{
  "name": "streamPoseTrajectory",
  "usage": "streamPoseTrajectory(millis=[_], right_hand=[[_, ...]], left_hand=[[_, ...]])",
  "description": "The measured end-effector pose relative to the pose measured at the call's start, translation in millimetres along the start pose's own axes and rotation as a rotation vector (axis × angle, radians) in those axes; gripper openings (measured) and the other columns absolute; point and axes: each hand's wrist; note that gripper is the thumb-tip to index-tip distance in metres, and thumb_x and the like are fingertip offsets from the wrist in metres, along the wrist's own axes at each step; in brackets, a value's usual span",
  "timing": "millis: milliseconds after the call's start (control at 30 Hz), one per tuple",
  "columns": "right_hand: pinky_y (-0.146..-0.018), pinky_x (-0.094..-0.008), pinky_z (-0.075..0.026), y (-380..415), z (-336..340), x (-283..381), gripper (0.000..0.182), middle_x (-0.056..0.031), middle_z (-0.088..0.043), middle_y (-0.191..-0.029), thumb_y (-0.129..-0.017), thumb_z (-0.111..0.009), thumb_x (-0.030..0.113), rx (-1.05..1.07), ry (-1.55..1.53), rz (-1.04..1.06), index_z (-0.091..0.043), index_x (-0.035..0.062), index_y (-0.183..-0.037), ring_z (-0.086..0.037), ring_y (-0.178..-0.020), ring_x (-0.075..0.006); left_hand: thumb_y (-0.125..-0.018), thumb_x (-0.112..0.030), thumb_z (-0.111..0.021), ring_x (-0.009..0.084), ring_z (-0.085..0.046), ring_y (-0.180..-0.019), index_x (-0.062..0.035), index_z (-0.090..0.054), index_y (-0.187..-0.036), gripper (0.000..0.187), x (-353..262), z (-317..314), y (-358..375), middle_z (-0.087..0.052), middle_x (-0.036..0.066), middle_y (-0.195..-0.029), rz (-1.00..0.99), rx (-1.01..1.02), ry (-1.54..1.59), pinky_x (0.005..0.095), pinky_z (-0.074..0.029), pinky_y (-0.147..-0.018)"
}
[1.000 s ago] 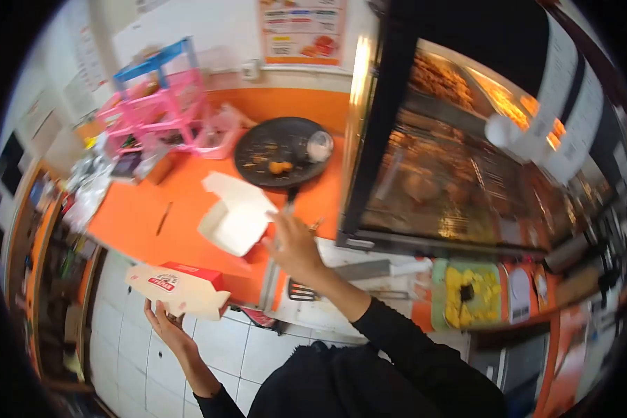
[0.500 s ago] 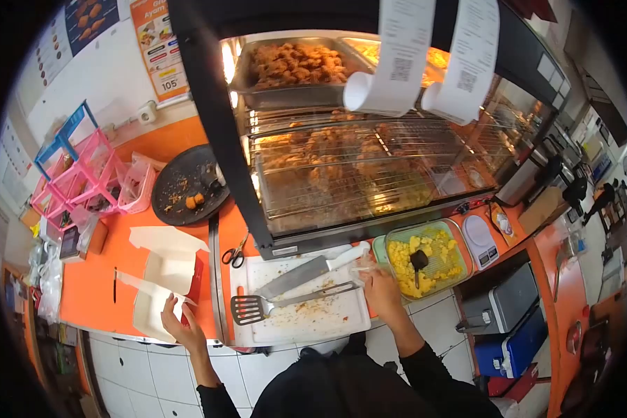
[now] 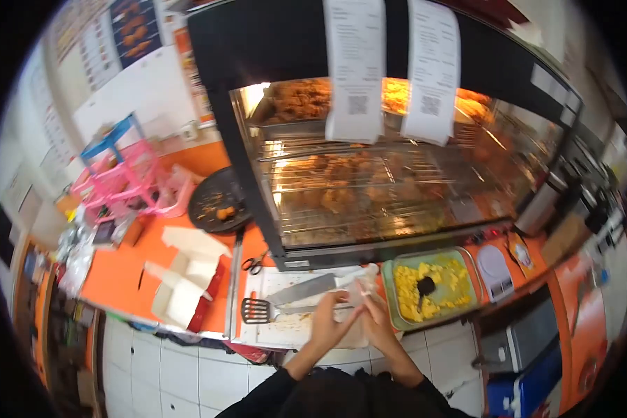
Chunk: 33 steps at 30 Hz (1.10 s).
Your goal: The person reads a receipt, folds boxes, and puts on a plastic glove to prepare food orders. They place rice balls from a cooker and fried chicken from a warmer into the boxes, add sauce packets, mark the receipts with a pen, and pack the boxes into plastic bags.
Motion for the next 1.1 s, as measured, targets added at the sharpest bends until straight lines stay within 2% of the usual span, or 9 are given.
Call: streamPoseTrajectory(millis=[100, 200, 333, 400, 567, 633, 700, 933, 1100], right_hand=[[-0.103, -0.0369, -0.031, 10, 16, -10, 0.043, -0.0187, -0.049, -0.129, -0.089, -0.043, 0.002, 0.033, -0.092, -0.211, -0.044, 0.0022, -0.132, -0.046, -0.12, -0.0331], [-0.094, -0.0375, -0.038, -8, 41, -22, 0.035, -0.0235, -0.053, -0.118, -0.09, -0.043, 0.011, 0.229, 0.299, -0.296, -0.051, 0.0, -0.123, -0.052, -0.11, -0.0328], [-0.078, -0.0366, -0.046, -45, 61, -41, 0.03, -0.0229, -0.064, -0.091, -0.09, -0.047, 0.017, 0.504, 0.75, -0.295, -0.061, -0.0051, -0.103, -0.063, -0.084, -0.0265], [-0.074, -0.0363, -0.046, -56, 60, -14, 0.028, -0.0198, -0.065, -0.087, -0.09, -0.048, 0.018, 0.43, 0.67, -0.356, -0.062, -0.0054, -0.097, -0.064, -0.082, -0.0247], [-0.073, -0.0295, -0.051, -21, 76, -26, 0.024, -0.011, -0.065, -0.084, -0.092, -0.051, 0.017, -0.01, 0.122, -0.377, -0.062, -0.0045, -0.093, -0.064, -0.078, -0.0173], [-0.074, -0.0289, -0.052, 4, 92, -40, 0.022, -0.0122, -0.065, -0.085, -0.092, -0.051, 0.014, -0.092, 0.003, -0.463, -0.06, -0.0054, -0.095, -0.064, -0.077, -0.0177], [-0.074, -0.0275, -0.048, 27, 78, -4, 0.03, -0.008, -0.063, -0.095, -0.089, -0.06, 0.027, -0.367, -0.168, -0.668, -0.063, -0.0011, -0.098, -0.059, -0.088, -0.0167], [-0.078, -0.0331, -0.051, 45, 71, 19, 0.041, -0.0093, -0.062, -0.097, -0.092, -0.054, 0.038, -0.251, 0.337, -0.524, -0.062, 0.0002, -0.103, -0.06, -0.089, -0.0193], [-0.077, -0.0319, -0.049, 22, 55, 44, 0.039, -0.0078, -0.063, -0.095, -0.093, -0.052, 0.036, -0.39, 0.029, -0.535, -0.062, 0.0003, -0.102, -0.059, -0.085, -0.0182]], left_hand=[[-0.078, -0.015, -0.071, 0.0225, -0.059, -0.078, -0.0012, -0.056, -0.096, 0.028, -7, -9, -3, -0.06, 0.011, -0.086, 0.031, -0.098, 0.054, 0.031, -0.047, -0.071], [-0.081, -0.013, -0.068, 0.0186, -0.058, -0.074, -0.0017, -0.056, -0.093, 0.02, 4, 13, -22, -0.059, 0.009, -0.082, 0.023, -0.344, 0.086, 0.0292, -0.047, -0.068], [-0.085, -0.01, -0.06, 0.0181, -0.058, -0.072, -0.0012, -0.055, -0.093, 0.012, 50, 92, -78, -0.059, 0.009, -0.077, 0.059, -0.764, -0.05, 0.0295, -0.047, -0.068], [-0.085, -0.009, -0.059, 0.0199, -0.058, -0.074, -0.0016, -0.055, -0.095, 0.013, 75, 137, -114, -0.057, 0.008, -0.082, -0.018, -0.847, -0.104, 0.0309, -0.047, -0.068], [-0.084, -0.015, -0.055, 0.026, -0.06, -0.087, -0.0042, -0.057, -0.097, 0.017, 156, 184, -221, -0.06, 0.011, -0.091, 0.011, -0.618, -0.47, 0.0386, -0.047, -0.074], [-0.082, -0.025, -0.055, 0.0289, -0.057, -0.095, -0.0049, -0.06, -0.097, 0.025, 182, 180, -263, -0.061, 0.013, -0.095, 0.13, -0.273, -0.708, 0.0435, -0.044, -0.079], [-0.081, -0.028, -0.056, 0.0291, -0.057, -0.097, -0.0047, -0.061, -0.097, 0.029, 216, 166, -293, -0.062, 0.013, -0.096, 0.127, -0.249, -0.783, 0.0439, -0.043, -0.081], [-0.077, -0.029, -0.06, 0.027, -0.059, -0.098, -0.0065, -0.067, -0.092, 0.028, 272, 134, -330, -0.067, 0.01, -0.091, 0.221, -0.049, -1.023, 0.0425, -0.039, -0.089], [-0.084, -0.015, -0.056, 0.0217, -0.06, -0.08, -0.0013, -0.059, -0.082, 0.015, 184, 166, -320, -0.062, 0.007, -0.082, 0.228, -0.642, 0.273, 0.0311, -0.046, -0.073]])
Point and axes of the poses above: each hand's wrist, its own y-axis away from the middle knuckle, its own z-axis out of the back of the hand, x = y × z
